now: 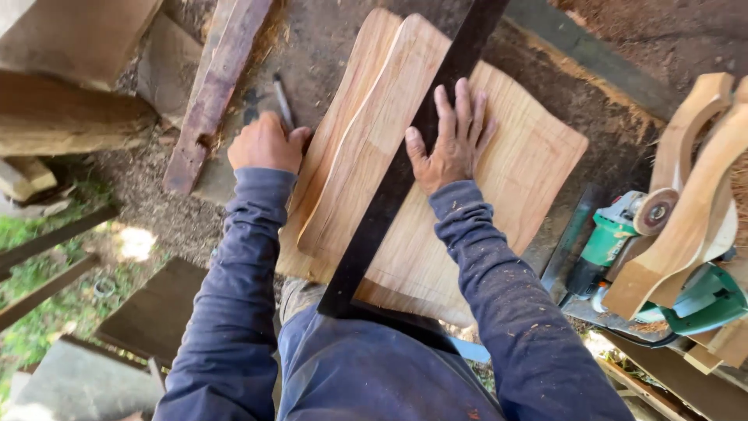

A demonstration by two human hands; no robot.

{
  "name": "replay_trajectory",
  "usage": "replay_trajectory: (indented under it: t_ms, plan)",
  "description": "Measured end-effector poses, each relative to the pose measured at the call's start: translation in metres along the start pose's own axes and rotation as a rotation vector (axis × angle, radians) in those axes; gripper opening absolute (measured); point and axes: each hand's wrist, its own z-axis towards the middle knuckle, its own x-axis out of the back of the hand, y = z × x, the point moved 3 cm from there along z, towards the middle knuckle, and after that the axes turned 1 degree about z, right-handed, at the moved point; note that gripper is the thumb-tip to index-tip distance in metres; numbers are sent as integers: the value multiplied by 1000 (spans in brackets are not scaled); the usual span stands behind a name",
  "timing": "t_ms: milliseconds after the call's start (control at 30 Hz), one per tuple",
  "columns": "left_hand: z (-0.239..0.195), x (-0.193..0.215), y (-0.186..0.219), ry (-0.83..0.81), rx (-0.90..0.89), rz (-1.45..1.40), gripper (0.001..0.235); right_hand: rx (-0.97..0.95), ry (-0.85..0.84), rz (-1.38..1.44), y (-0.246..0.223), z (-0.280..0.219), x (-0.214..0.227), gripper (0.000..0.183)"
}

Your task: The person marks a wooden board using a pencil, a long ruler, and a try square. They draw straight lines along the edges and across the board to create a rectangular outline. The person also adjusts the head-mounted camera during the task.

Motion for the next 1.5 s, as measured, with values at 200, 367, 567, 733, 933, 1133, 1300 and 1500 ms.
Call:
replay_trajectory:
  t_ms: [200,367,567,733,933,1133,1300,1500]
  plan:
    - [7,14,27,-12,-40,-198,22,-28,12,-15,3,-1,-1,71]
    - [-3,36,95,128,-308,-870,5,-5,-9,1,1,-7,-1,70]
    - [10,6,163,7,-512,-965,17,3,7,-18,1,2,2,73]
    - [20,-21,176,96,-604,-799,27,-43,-48,25,4,1,-1,80]
    - [26,-34,181,83,-595,-769,27,-58,-73,66,0,5,4,83]
    - [28,-36,185,71,-579,-710,31,-68,-88,63,-1,4,4,81]
    - [27,-30,185,74,-595,-681,24,-44,-81,57,4,1,0,81]
    - [-7,6,158,21,-617,-531,16,1,-61,3,5,-2,-4,77]
